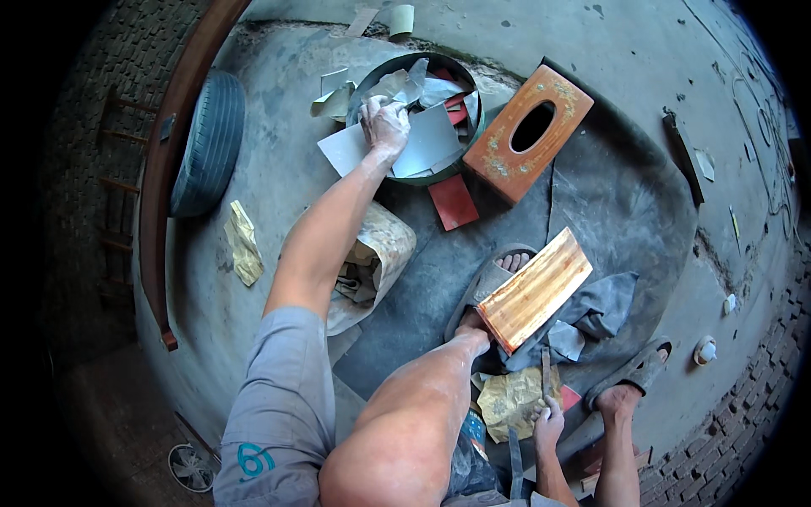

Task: The person sits on the floor and sands a small rectangular wooden block using sandpaper. They repeatedly rub the sandpaper over the block's surfaces and edges, occasionally switching sides and adjusting grip.

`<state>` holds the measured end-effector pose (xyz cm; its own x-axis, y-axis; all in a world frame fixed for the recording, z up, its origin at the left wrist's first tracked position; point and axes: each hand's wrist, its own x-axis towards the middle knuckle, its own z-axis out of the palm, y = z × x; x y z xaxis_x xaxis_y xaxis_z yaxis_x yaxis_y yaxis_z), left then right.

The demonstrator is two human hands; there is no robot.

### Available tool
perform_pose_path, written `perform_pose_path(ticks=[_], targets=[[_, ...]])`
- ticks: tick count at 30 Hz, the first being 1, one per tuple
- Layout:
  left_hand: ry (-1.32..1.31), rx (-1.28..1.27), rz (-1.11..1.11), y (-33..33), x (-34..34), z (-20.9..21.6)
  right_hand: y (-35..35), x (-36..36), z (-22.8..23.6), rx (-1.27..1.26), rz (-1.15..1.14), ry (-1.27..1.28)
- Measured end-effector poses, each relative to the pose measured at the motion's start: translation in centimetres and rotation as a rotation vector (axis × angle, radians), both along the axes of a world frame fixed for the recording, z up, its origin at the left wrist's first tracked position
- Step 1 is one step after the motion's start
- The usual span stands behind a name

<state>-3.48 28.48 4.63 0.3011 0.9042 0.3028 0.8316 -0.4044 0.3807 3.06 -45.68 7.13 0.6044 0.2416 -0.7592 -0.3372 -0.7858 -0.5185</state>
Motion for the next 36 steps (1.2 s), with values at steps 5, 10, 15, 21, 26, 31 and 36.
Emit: perform_pose_path(ticks=[5,10,15,21,26,31,36], targets=[[-0.037,-0.243,-0.096,-2.4,1.4,0.4,0.3,0.1,0.4,-0.026,-0.002,-0.025],[-0.139,-0.167,0.021,-0.1,-0.9,1.6,0.9,-0.7,-0.2,0.012,0.006,-0.009],[-0.092,-0.311,0.192,0.8,-1.1,2.2,0.7,-0.2,0.2,-0.034,0.040,0.045],[0.038,-0.592,0.193,1.0,1.0,2.6,0.6,-0.3,-0.2,-0.023,0.079,0.016],[0.094,-0.454,0.136,-1.0,0.8,1.5,0.8,-0.7,-0.4,-0.002,0.087,0.035],[0.014,-0.501,0.134,-1.9,1.4,2.7,1.1,-0.3,0.2,-0.018,0.101,0.049],[-0.003,-0.334,0.096,-2.2,1.9,2.0,1.1,0.1,0.5,-0.037,0.071,0.022]])
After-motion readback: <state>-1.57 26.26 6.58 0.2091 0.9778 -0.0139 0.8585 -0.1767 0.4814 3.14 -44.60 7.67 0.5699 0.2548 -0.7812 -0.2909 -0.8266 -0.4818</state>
